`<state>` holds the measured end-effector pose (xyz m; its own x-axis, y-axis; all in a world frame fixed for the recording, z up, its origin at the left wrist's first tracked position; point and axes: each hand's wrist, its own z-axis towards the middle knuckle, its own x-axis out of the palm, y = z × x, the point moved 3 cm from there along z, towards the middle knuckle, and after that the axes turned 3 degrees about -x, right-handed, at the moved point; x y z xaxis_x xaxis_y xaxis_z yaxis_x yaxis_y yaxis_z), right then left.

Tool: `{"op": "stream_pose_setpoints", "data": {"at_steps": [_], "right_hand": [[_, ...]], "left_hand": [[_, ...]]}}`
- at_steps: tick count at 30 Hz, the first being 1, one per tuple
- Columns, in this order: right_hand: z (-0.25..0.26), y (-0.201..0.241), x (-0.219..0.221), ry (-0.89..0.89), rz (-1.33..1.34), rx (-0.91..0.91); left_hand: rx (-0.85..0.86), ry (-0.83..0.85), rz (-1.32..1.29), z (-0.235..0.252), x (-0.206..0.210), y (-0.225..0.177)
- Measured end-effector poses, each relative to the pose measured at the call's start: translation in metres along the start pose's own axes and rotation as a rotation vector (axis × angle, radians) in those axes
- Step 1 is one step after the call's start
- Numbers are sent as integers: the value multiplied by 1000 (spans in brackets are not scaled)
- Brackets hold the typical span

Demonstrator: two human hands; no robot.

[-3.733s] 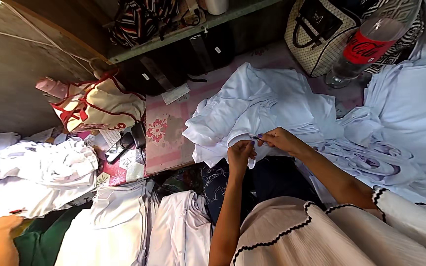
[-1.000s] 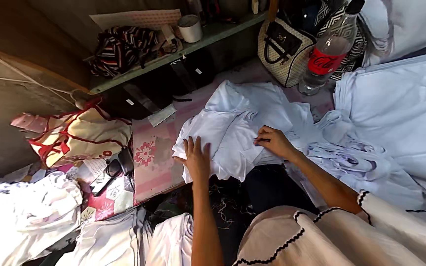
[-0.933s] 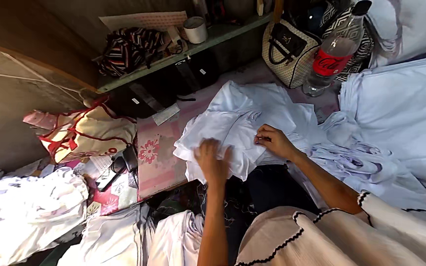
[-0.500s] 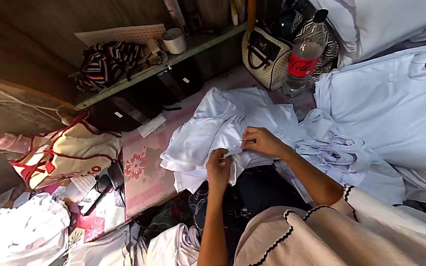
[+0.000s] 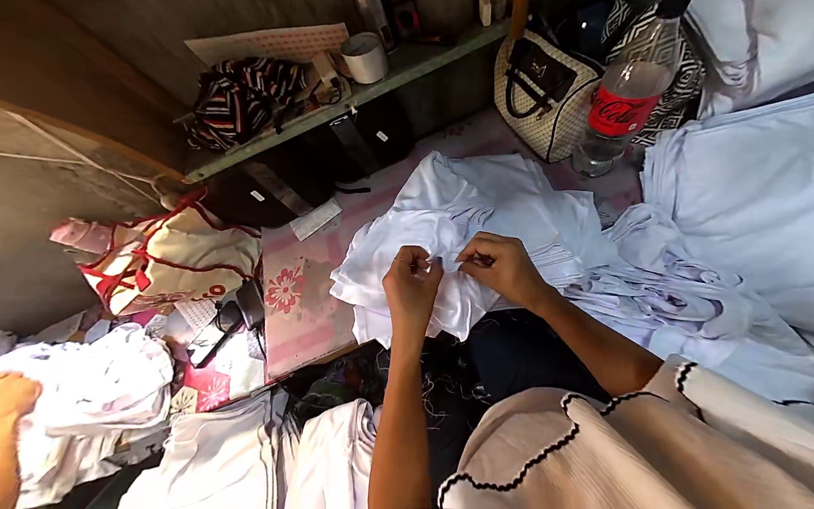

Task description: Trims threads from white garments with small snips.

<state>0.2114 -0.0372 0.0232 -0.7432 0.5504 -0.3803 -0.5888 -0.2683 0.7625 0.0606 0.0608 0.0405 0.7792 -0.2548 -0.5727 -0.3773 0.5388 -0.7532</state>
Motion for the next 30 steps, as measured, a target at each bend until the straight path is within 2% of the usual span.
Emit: {"op": "stream_pose_setpoints", "data": {"at_steps": [2,4,5,6,9,10,13,16,18,19,21,22,23,25,27,28,30], "right_hand": [[-6,5,2,154,-72,-32],[-14,5,2,439,-128,62],[-18,3,2,494,-109,116],[-22,1,1,435,-88,155],[-19,-2,8,2,-138,213],[-13,-4,14,-72,-199,218],[3,-24,36,-140,-341,170],[-2,-50,38,-245,-366,8],[-22,-63,29,-172,-321,7],[-34,-67,25,-67,-298,53],[-52,-67,13,264,-209,255],[-57,-64,5,396,-146,348],[-57,-58,-4,432,-100,393],[-51,-42,-15,340,-59,371],[-39,-31,-10,274,2,325],[-33,-31,-4,294,37,330],[-31,-43,12,418,59,412]], "left_hand": [[-95,30,30,2,9,11],[-183,5,5,3,7,25],[-212,-15,-34,0,6,31],[-219,-45,-74,-2,6,35],[-185,-74,-173,-10,16,33],[-149,-70,-172,-12,21,29],[35,-154,-27,-15,28,18],[118,-351,93,-26,5,39],[30,-405,125,-43,-4,73],[-52,-372,129,-54,-3,89],[-197,-250,146,-74,0,103],[-225,-222,161,-82,-1,97],[-198,-244,176,-88,-3,84],[-9,-326,120,-91,1,45],[142,-219,-36,-85,20,15],[157,-142,-94,-78,32,14],[30,-66,-125,-65,49,44]]}}
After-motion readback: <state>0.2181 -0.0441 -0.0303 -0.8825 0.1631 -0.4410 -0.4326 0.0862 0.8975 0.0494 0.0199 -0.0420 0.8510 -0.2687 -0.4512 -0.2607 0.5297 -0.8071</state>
